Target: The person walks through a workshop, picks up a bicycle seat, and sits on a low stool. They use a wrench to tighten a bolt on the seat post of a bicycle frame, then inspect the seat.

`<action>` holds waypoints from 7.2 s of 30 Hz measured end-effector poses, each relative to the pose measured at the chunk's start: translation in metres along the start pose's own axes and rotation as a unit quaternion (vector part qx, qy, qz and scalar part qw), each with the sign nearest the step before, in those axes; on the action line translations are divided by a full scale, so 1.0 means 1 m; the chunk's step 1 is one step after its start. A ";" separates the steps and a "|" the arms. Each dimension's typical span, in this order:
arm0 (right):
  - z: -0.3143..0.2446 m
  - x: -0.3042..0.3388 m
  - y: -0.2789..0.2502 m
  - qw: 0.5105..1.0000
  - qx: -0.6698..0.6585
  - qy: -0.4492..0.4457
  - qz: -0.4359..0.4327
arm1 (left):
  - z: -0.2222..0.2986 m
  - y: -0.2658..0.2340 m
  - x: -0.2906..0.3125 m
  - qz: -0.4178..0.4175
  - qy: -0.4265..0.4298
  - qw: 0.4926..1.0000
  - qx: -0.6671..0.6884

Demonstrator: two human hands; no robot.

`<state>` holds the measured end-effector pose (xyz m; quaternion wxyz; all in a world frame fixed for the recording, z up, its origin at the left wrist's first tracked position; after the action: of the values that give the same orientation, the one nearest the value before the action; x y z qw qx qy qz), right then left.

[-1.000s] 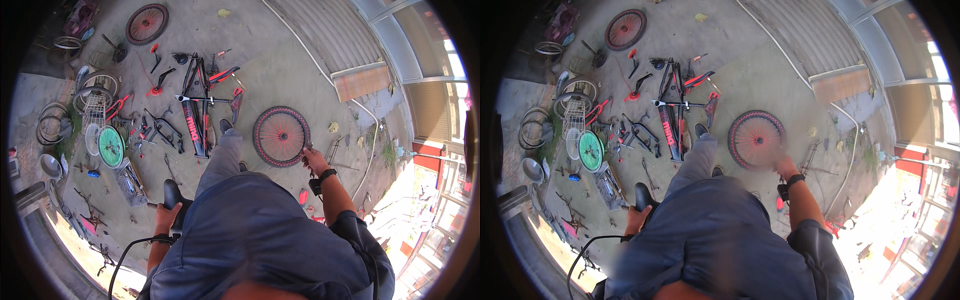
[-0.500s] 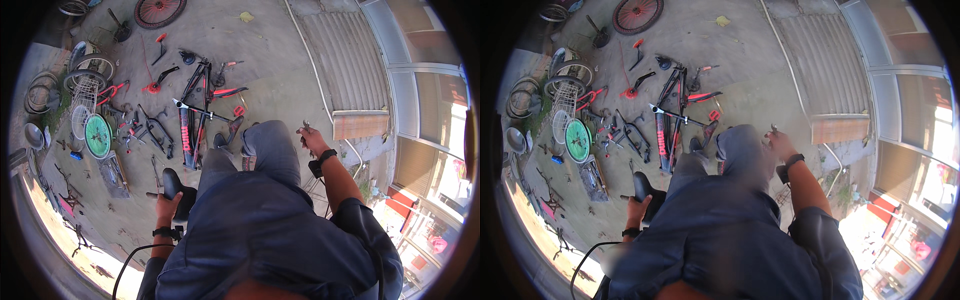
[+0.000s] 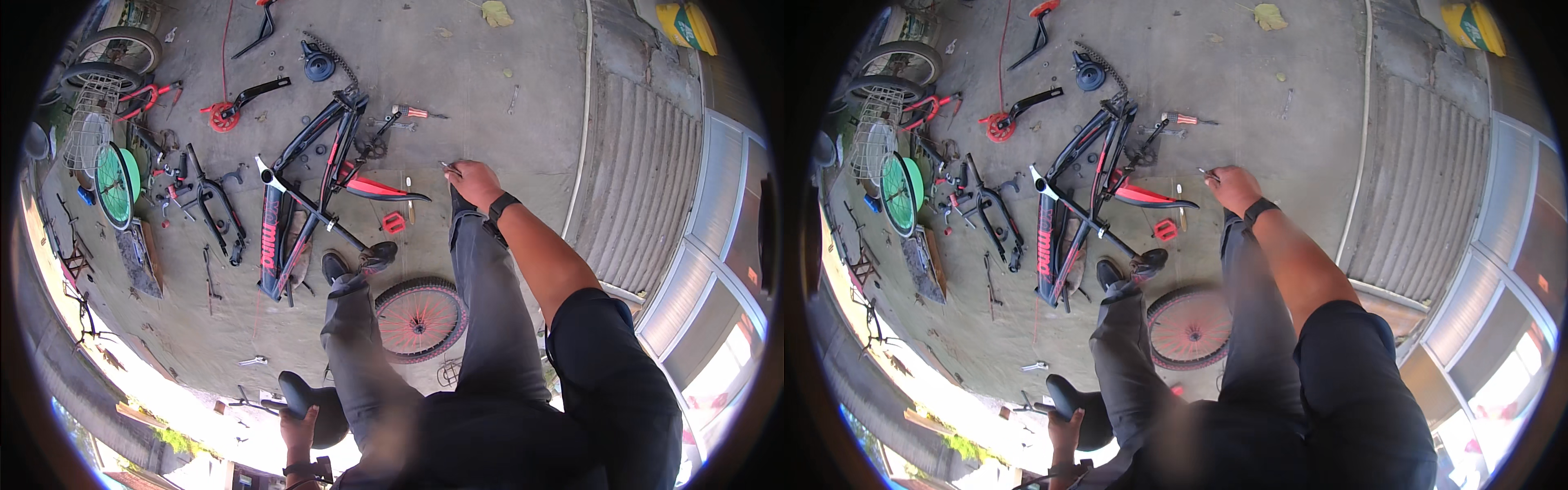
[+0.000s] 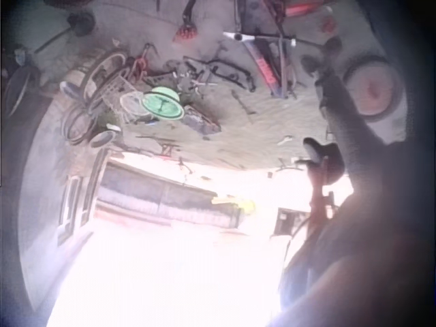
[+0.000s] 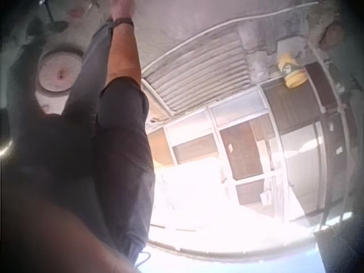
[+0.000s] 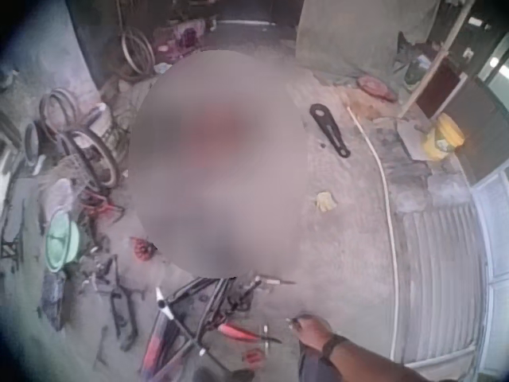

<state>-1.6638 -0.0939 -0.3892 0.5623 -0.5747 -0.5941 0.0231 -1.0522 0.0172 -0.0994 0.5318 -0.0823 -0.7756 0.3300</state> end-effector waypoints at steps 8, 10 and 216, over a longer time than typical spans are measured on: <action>0.013 -0.186 0.093 0.994 0.091 -0.020 -0.052 | 0.041 0.079 -0.003 -0.065 -0.138 0.987 -0.056; 0.015 -0.208 0.114 0.995 0.084 -0.027 -0.050 | 0.052 0.092 -0.006 -0.080 -0.157 0.983 -0.048; -2.725 0.020 0.846 0.771 -0.017 -0.277 -0.573 | -1.240 -1.485 -1.262 0.285 -0.075 0.779 0.554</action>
<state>0.7911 -1.4793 0.0522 0.2722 -0.1053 -0.9438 -0.1553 0.9003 -1.2025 0.0867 0.3078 0.0340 -0.4373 0.8443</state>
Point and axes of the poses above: each hand's wrist, its own x-axis away from the middle knuckle, its own y-axis out of the palm, z = x × y, the point moved 2 cm from there along -x, towards the middle knuckle, and after that the axes turned 3 degrees about y, right-handed, at the moved point
